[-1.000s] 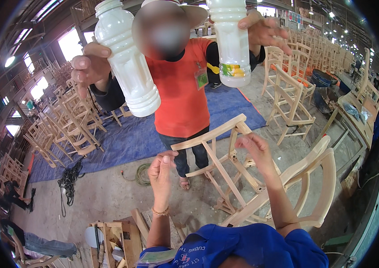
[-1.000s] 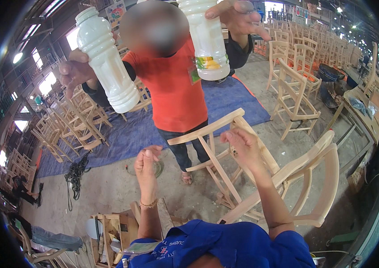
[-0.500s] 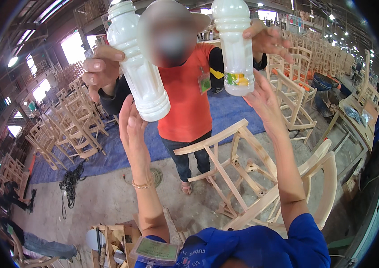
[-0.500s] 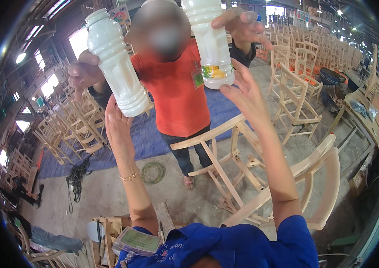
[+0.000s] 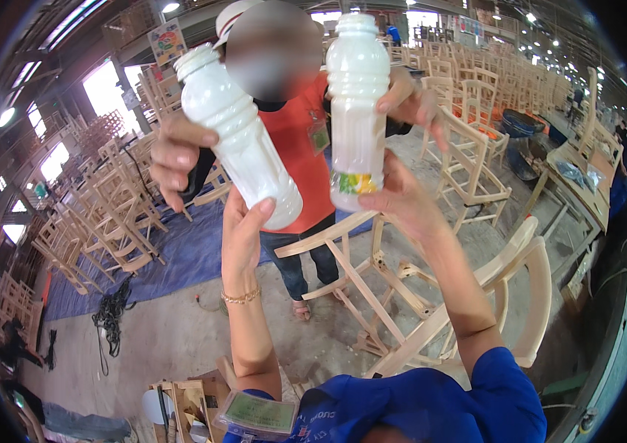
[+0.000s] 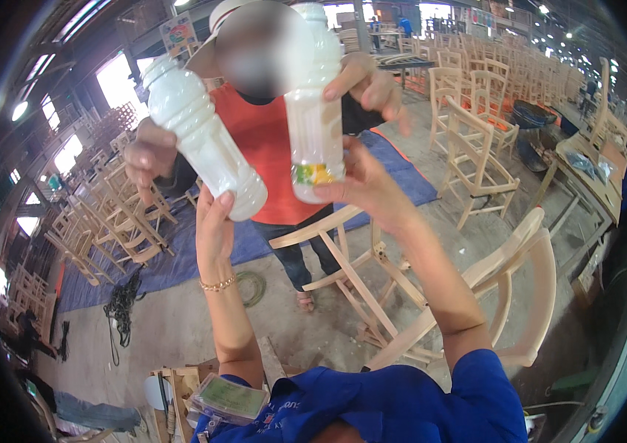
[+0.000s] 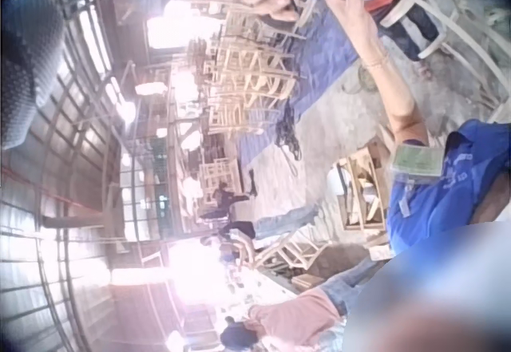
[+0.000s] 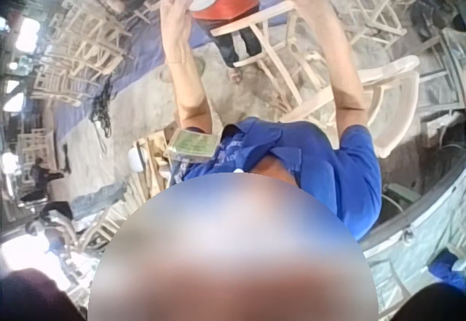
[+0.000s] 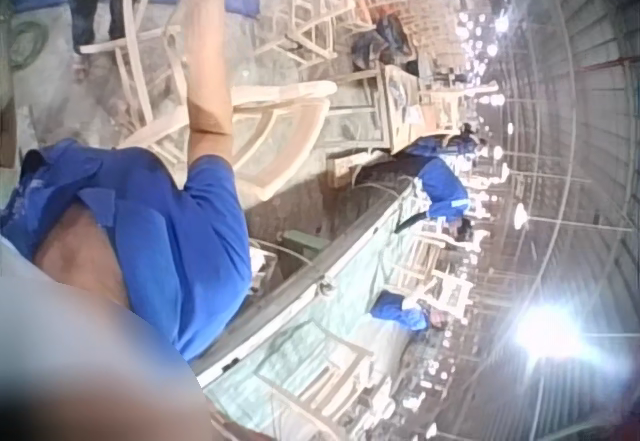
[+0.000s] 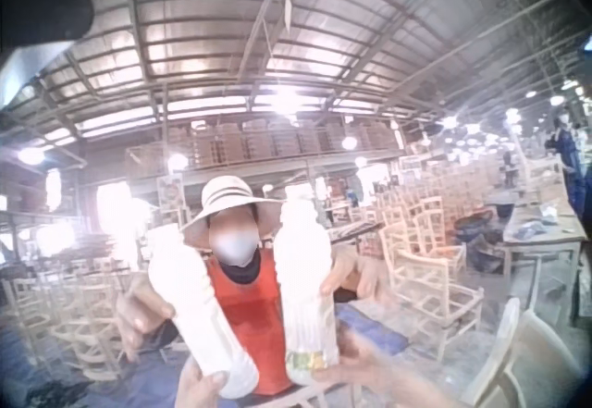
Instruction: The person assembles a wooden rocking chair by fitting the backrest frame to the seat base, tapping joints with a hammer, and applying glue to the connections. A coworker hands over two bottles of glue, which the person holds while continuing to work on the chair.
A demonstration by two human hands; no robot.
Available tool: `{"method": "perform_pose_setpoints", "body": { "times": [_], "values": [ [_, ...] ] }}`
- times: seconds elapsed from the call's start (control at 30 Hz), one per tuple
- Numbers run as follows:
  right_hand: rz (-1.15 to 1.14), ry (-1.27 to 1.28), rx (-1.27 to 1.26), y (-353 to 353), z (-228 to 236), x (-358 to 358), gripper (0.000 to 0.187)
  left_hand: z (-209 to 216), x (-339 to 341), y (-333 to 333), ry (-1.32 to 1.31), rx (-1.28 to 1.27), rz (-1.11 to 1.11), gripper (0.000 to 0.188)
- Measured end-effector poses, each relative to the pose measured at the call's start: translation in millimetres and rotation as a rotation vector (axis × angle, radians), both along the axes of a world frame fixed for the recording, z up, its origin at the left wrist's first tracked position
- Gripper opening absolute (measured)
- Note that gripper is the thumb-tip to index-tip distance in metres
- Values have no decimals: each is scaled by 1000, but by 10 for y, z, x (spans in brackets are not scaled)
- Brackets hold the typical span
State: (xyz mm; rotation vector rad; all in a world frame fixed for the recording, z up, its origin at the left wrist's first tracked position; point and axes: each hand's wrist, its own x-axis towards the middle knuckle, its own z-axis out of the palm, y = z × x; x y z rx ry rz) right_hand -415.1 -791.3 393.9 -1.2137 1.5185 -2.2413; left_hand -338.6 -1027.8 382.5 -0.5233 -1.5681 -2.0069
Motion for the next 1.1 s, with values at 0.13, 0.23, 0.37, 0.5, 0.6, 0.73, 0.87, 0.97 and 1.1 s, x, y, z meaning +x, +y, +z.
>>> {"method": "perform_pose_setpoints", "body": {
  "times": [0.13,0.23,0.37,0.5,0.6,0.73,0.87,0.97,1.1],
  "values": [
    [101,-90,8,61,-315,181,76,-350,72,65,-34,32,-205,59],
    [92,11,57,139,-612,265,82,-556,171,191,-98,73,-297,58],
    [-91,154,162,212,-858,498,72,-873,354,198,-322,-216,-29,58],
    [-295,378,171,271,-1172,462,72,-1194,457,337,-235,-519,173,52],
    [-359,381,67,258,-1334,449,70,-1341,316,406,-93,-587,193,50],
    [-398,406,59,236,-1352,447,68,-1413,126,416,54,-659,215,49],
    [-388,374,46,250,-1359,443,68,-1451,14,410,118,-681,210,47],
    [-397,398,37,263,-1381,398,70,-1459,-58,405,147,-693,197,46],
    [-352,332,16,290,-1525,326,74,-1489,-114,415,145,-685,177,45]
  ]
}}
